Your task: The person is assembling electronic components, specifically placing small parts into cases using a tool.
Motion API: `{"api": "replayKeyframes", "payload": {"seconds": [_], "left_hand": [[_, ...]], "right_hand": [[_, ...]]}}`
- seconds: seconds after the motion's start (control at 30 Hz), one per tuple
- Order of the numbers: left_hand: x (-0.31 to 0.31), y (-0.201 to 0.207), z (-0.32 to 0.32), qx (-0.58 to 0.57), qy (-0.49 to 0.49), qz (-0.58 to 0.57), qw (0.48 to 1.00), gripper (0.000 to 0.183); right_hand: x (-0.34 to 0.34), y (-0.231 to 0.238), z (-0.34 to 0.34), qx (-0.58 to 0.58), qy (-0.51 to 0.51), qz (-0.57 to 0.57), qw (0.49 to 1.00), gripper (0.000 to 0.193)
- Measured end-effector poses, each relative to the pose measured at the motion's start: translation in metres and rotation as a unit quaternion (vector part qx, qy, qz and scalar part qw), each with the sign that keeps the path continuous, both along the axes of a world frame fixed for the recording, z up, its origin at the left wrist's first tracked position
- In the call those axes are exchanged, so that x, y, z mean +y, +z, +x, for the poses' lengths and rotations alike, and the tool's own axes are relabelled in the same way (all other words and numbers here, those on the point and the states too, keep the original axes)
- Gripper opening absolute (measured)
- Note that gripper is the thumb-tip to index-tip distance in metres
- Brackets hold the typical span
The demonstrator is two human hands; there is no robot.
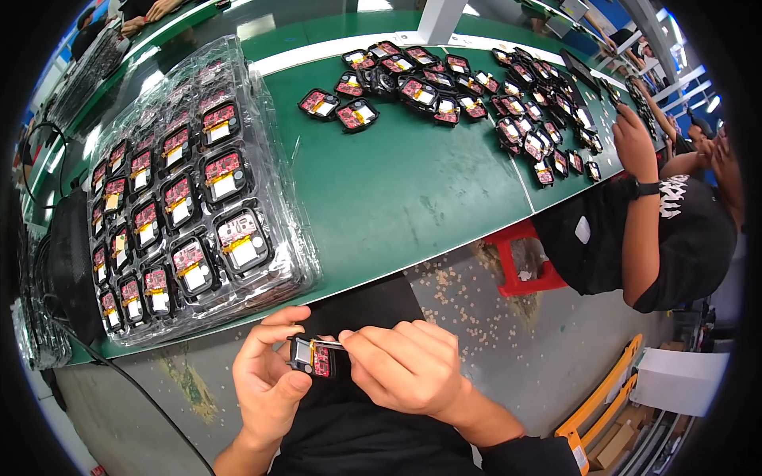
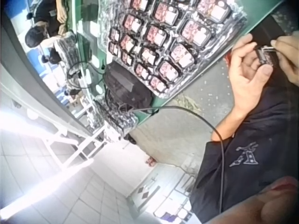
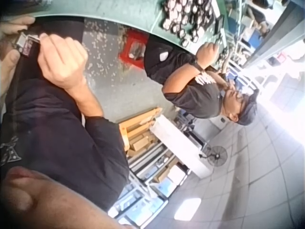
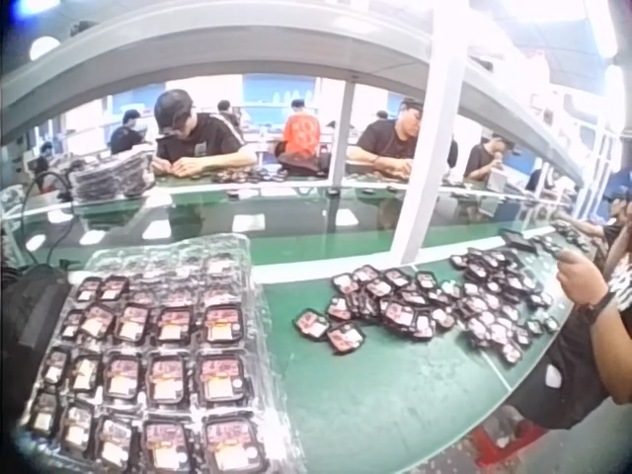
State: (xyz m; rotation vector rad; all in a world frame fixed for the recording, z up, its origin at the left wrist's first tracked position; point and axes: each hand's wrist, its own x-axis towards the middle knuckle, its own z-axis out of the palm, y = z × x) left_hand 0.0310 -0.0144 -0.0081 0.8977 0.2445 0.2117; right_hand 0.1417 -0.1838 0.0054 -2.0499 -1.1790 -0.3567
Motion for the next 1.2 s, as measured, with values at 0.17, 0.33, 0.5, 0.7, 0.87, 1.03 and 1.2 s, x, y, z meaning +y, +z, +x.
{"api": "replayKeyframes", "payload": {"seconds": [0.17,0.33,0.5,0.7,0.87,1.03,1.2], "left_hand": [[0.0,-0.002,-0.002,-0.001,-0.001,0.026,1.0,0.052],[-0.003,0.001,-0.001,0.003,0.006,-0.008,1.0,0.052],[-0.005,0.001,-0.003,0.013,0.015,-0.021,1.0,0.051],[-0.004,-0.001,-0.005,0.022,0.029,-0.013,0.999,0.05],[-0.009,0.001,-0.003,0.011,0.053,-0.034,0.998,0.05],[-0.013,0.0,-0.005,0.015,0.068,-0.036,0.997,0.05],[-0.013,-0.005,-0.009,0.02,0.075,-0.021,0.997,0.049]], "right_hand": [[-0.001,-0.003,-0.001,0.004,0.011,0.0,1.0,0.032],[0.002,0.0,-0.008,0.051,-0.011,0.01,0.999,0.033],[0.002,-0.004,-0.01,0.047,-0.016,0.017,0.999,0.033],[0.006,-0.004,-0.014,0.039,-0.024,0.02,0.999,0.028],[0.006,0.001,-0.014,0.021,-0.034,0.016,0.999,0.025],[0.007,-0.002,-0.016,0.021,-0.035,0.013,0.999,0.031],[0.007,0.001,-0.015,0.036,-0.021,-0.003,0.999,0.031]]}}
